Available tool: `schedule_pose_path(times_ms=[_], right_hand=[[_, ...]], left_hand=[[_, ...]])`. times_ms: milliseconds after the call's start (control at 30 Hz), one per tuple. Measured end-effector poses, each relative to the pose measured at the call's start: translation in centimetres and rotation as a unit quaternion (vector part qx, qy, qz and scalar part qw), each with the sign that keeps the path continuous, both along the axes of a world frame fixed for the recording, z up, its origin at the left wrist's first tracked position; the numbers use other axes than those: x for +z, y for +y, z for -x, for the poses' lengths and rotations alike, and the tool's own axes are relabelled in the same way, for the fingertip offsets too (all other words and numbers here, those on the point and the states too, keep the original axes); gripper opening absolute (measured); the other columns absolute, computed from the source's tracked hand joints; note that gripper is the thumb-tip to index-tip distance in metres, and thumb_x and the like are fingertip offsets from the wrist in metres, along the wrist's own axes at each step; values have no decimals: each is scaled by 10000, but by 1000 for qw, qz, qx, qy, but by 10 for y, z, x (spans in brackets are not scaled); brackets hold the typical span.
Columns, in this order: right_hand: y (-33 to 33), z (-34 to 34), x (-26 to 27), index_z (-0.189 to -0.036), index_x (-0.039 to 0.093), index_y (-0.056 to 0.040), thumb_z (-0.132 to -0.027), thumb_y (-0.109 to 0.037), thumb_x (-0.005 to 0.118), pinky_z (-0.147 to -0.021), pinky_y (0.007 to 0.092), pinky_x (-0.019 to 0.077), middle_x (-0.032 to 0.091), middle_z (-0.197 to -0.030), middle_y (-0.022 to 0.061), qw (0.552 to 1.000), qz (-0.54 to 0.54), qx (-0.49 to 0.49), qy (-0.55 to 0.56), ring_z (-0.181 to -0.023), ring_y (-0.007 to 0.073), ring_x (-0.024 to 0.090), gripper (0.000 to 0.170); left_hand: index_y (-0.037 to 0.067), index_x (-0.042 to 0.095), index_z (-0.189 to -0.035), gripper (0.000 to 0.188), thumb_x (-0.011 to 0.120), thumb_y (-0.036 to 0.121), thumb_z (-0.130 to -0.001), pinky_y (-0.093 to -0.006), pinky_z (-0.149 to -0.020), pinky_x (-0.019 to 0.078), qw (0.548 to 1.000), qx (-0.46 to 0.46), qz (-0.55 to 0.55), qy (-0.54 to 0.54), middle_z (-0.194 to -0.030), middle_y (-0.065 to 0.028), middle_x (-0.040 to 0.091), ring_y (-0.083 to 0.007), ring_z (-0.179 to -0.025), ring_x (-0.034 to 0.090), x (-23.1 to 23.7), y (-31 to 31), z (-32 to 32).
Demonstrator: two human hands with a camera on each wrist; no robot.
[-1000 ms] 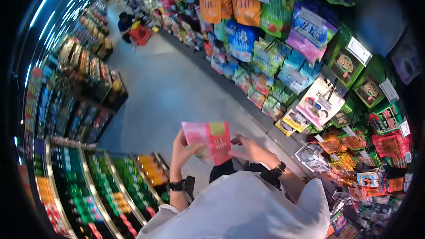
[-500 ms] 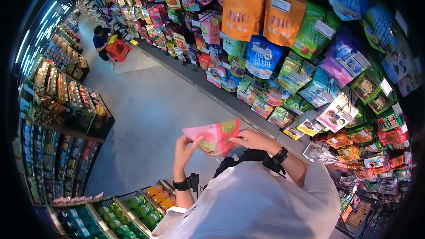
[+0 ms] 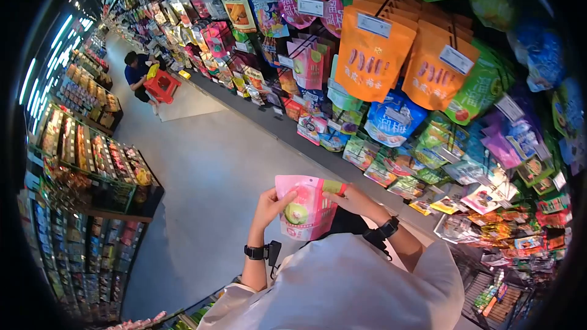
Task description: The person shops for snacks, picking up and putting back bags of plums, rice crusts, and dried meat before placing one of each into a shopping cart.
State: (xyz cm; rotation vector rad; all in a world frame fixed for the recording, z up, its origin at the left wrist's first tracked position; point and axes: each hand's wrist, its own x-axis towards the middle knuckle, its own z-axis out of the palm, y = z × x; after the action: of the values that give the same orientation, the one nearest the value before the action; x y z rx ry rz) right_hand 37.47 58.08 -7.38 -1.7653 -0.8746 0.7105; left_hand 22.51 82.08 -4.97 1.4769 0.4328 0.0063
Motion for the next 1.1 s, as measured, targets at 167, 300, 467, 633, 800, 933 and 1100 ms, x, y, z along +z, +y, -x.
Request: schedule_pose_path(times_ms=[167, 300, 467, 633, 800, 933, 1100], right_hand=[[51, -70, -28, -1213, 679, 7, -1042, -298, 623, -777, 365, 555, 756, -1019, 148, 997, -7, -71, 30, -882, 231, 711, 354], [57, -116, -29, -1205, 669, 2, -1043, -291, 612, -842, 371, 571, 741, -1040, 175, 991, -36, -124, 33, -933, 270, 727, 339], [50, -142, -23, -1199, 670, 4, -1050, -267, 595, -858, 370, 576, 737, -1035, 166, 977, 22, -209, 24, -959, 265, 731, 318], [76, -125, -27, -1183, 665, 40, -1063, -229, 575, -847, 349, 572, 732, -1031, 169, 946, 42, -318, 46, -975, 249, 732, 308], [127, -91, -19, -1205, 650, 49, -1086, -241, 543, -871, 342, 563, 737, -969, 140, 918, 62, -380, 92, -961, 215, 718, 332], [170, -69, -11, -1219, 654, 42, -1091, -232, 529, -885, 341, 569, 746, -993, 142, 901, 66, -404, 143, -963, 213, 722, 327], [209, -56, -6, -1225, 655, 44, -1081, -213, 551, -886, 331, 559, 742, -987, 152, 870, 69, -454, 178, -962, 205, 722, 313]], left_hand=[[13, 716, -1115, 226, 691, 212, -1011, -236, -778, 510, 995, 92, 12, -42, -997, 13, 735, -40, -907, 638, -21, 72, -95], [50, 712, -1112, 211, 668, 236, -1023, -233, -770, 500, 993, 109, 5, -42, -1030, 9, 731, -49, -906, 638, -51, 151, -180], [54, 719, -1117, 194, 656, 213, -1027, -233, -770, 496, 995, 66, 63, -39, -1034, 10, 738, -55, -891, 656, -55, 199, -288], [43, 720, -1130, 185, 668, 182, -1021, -250, -766, 515, 995, -43, 70, -57, -1021, -10, 743, -70, -860, 665, -95, 240, -373], [36, 726, -1115, 181, 685, 178, -1011, -261, -743, 533, 977, -154, 123, -79, -989, -18, 747, -74, -819, 665, -86, 268, -415], [19, 741, -1129, 202, 710, 162, -990, -262, -807, 520, 964, -242, 75, -76, -1038, -13, 749, -74, -900, 668, -97, 303, -426], [9, 739, -1137, 195, 697, 126, -987, -258, -822, 510, 960, -235, 124, -92, -1054, -9, 746, -73, -917, 661, -104, 307, -439]])
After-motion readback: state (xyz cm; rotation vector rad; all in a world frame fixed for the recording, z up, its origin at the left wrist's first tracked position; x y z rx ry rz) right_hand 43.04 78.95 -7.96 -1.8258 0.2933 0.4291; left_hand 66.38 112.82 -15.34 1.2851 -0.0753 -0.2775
